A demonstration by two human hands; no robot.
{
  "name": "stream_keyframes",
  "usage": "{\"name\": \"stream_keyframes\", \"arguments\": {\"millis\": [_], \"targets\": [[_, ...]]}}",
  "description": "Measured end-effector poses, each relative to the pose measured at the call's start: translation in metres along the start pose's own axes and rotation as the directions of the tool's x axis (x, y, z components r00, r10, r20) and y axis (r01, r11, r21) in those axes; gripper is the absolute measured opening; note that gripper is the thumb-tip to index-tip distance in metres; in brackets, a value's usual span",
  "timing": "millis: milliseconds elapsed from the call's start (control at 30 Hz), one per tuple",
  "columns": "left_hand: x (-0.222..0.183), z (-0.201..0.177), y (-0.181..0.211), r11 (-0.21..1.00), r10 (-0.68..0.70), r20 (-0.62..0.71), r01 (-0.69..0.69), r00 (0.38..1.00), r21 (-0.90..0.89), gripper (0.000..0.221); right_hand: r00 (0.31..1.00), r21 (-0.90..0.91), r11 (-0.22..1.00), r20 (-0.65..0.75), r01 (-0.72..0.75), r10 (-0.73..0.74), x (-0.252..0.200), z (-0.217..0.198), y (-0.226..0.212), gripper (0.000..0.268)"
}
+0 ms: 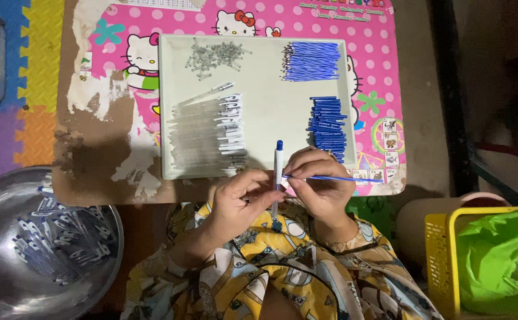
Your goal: The person assembles ballpoint pens by hand, inserting blue ink cartridges into white pen barrels and placing the finished pens into a metal bowl.
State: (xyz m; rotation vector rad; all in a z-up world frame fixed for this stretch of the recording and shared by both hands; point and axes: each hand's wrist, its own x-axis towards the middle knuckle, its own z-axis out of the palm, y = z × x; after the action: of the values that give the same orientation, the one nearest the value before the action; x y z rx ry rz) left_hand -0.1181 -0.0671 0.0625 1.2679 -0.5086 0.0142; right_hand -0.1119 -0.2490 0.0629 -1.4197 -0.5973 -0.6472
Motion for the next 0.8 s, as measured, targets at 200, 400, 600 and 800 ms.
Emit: {"name": "stream_keyframes", "arguments": {"millis": [200,400,600,800], "targets": [[-0.004,0.0,-0.007,0.999,0.008,0.001,-0.008,1.0,-0.05,0.025,0.997,0.151,0.986,-0.024,-0.064,0.068,-0.012,-0.009,0.019,0.018],[-0.005,0.001,-0.005,0.99,-0.014,0.009,0.015,1.0,-0.137,0.026,0.99,0.242,0.963,-0.053,-0.118,0.134,-0.028,-0.013,0.034,0.022],[-0.008,0.001,-0.01,0.995,-0.001,-0.025,-0.002,1.0,-0.104,0.026,0.999,0.065,0.998,-0.036,0.016,-0.014,-0.035,-0.015,0.037,0.014],[-0.011,-0.011,-0.028,0.993,-0.029,-0.004,0.029,1.0,-0.111,0.018,0.945,-0.185,0.928,0.004,0.323,-0.328,-0.065,-0.023,0.056,0.006]]}}
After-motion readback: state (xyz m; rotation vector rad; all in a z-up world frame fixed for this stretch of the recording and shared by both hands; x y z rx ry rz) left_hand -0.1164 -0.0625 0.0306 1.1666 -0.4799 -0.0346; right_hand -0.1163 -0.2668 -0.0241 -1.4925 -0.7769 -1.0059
